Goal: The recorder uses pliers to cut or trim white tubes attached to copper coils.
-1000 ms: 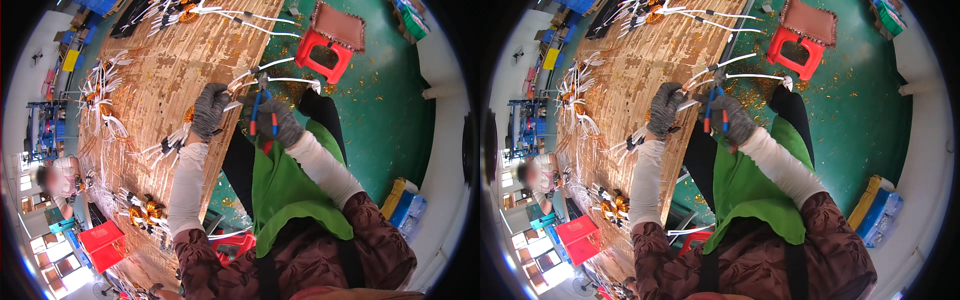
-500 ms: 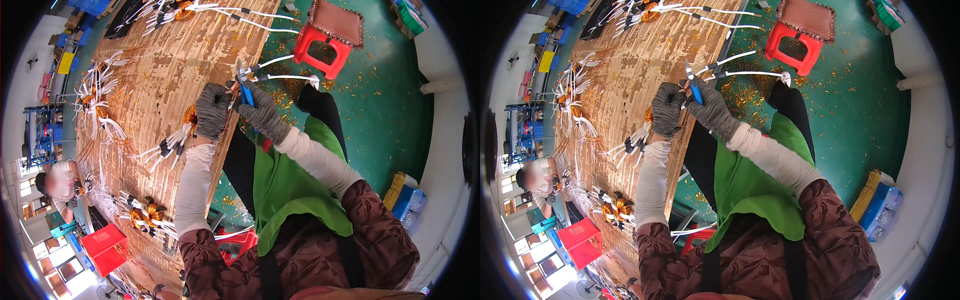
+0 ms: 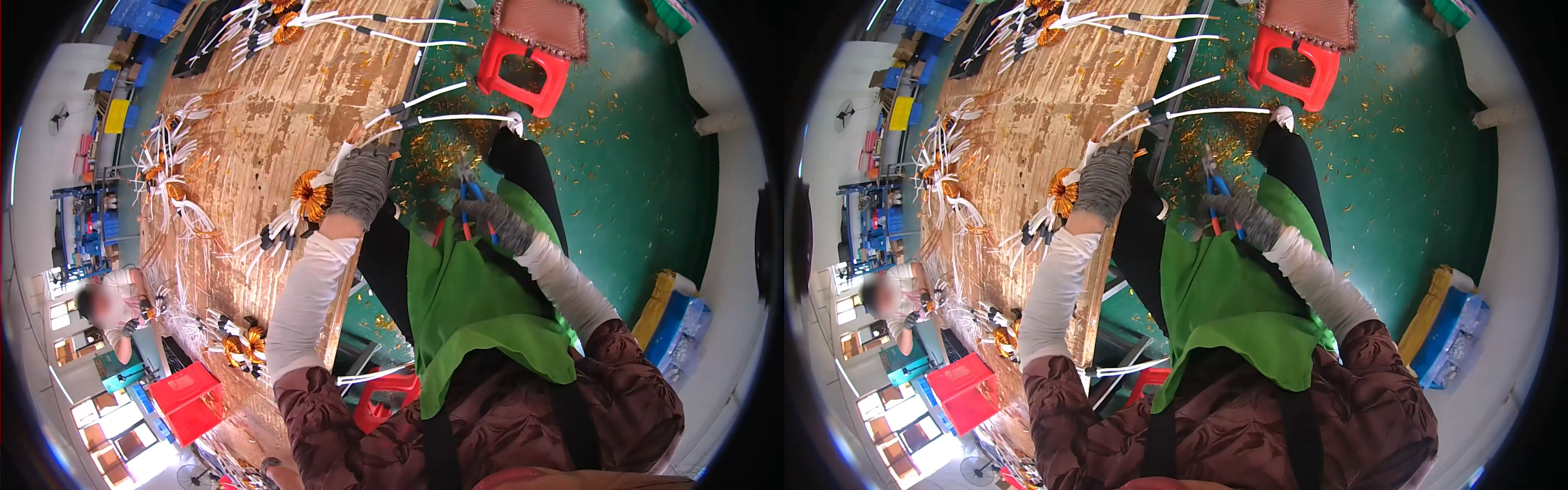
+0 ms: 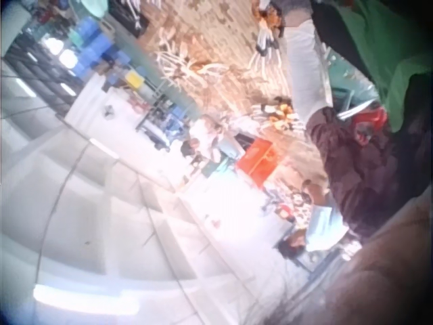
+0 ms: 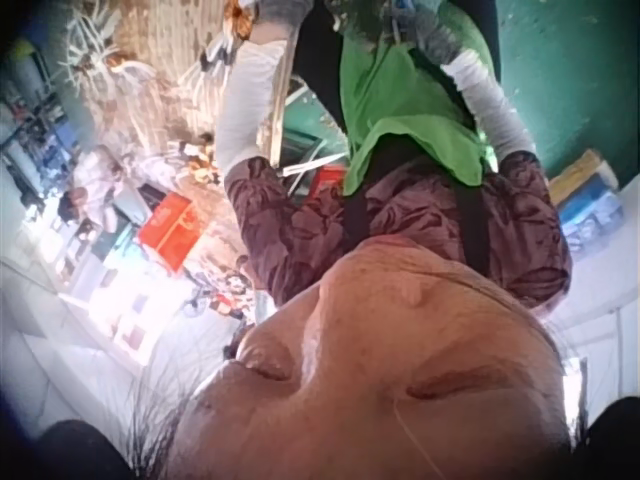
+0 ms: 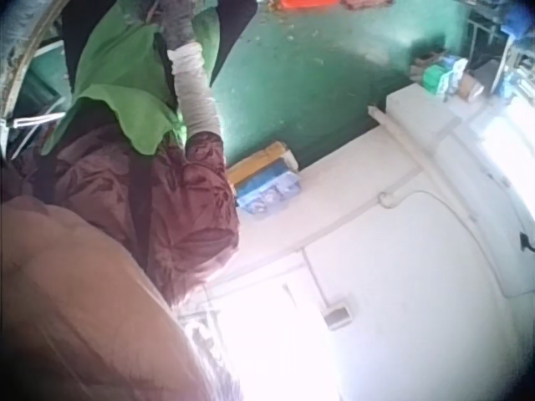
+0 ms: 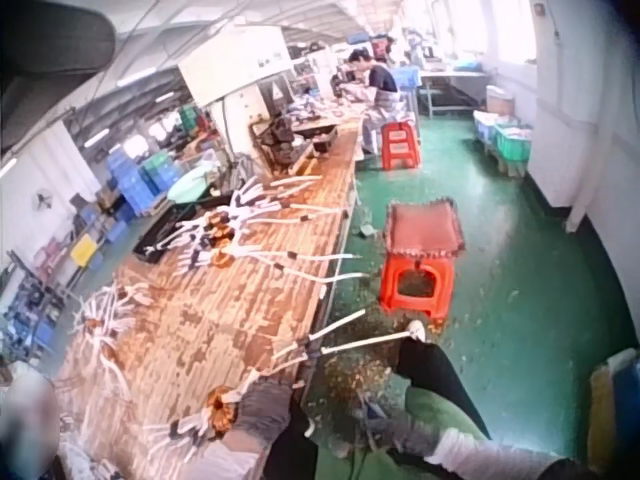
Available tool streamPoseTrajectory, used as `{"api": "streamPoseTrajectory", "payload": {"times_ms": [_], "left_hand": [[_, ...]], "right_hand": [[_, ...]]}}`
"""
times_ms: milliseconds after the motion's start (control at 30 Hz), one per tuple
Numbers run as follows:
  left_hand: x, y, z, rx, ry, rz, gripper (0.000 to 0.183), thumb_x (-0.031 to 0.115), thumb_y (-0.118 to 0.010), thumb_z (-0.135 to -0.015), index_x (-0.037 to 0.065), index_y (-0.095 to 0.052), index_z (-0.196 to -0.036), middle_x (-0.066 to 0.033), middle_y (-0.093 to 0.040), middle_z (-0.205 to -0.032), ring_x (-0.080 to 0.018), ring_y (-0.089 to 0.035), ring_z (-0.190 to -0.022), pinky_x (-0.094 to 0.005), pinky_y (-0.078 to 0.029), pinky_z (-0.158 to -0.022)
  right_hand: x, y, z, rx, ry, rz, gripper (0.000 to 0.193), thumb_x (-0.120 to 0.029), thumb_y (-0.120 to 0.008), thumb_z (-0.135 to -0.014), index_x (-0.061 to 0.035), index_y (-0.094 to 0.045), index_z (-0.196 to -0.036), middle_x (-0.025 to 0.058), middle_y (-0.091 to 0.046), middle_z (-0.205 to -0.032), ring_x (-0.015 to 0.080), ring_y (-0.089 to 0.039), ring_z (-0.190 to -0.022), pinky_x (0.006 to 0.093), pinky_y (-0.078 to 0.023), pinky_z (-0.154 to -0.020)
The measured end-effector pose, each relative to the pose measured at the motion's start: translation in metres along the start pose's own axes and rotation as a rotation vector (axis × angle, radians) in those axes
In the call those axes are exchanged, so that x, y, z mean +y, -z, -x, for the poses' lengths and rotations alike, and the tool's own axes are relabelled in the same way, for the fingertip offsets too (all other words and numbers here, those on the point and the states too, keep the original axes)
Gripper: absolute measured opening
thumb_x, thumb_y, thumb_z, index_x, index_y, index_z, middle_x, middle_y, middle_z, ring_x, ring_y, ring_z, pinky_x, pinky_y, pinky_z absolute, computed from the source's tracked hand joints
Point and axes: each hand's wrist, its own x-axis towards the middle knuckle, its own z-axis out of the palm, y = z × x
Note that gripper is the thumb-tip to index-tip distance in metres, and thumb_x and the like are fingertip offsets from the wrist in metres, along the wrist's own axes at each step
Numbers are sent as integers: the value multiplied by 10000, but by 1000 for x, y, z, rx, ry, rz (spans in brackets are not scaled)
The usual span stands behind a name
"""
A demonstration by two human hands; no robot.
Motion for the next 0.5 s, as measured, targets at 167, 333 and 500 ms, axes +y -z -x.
{"api": "streamPoseTrajectory", "payload": {"times_ms": [167, 333, 500], "left_hand": [[-24, -7, -5, -19, -58, 159, 252, 22, -571, -770, 3, -611, -1018, -165, -634, -926, -320, -620, -819, -389, -506, -766], [-47, 10, -15, -202, 397, 1171, 280, 43, -621, -814, -38, -597, -1081, -150, -651, -906, -200, -646, -726, -290, -542, -680], [-51, 32, -20, -217, 495, 1337, 262, -15, -532, -864, -41, -572, -1122, -127, -644, -933, -165, -640, -769, -271, -547, -715]], "right_hand": [[6, -3, -14, 75, 185, 787, 526, -190, -617, -783, -101, -455, -1275, 135, -590, -922, 263, -601, -820, 391, -488, -742], [-20, -27, -39, 205, 493, 1256, 529, -212, -642, -727, -89, -502, -1222, 199, -558, -937, 358, -581, -856, 406, -480, -763], [-30, -45, -73, 205, 504, 1370, 505, -220, -635, -729, -80, -516, -1200, 206, -555, -930, 371, -574, -873, 424, -474, -779]]}}
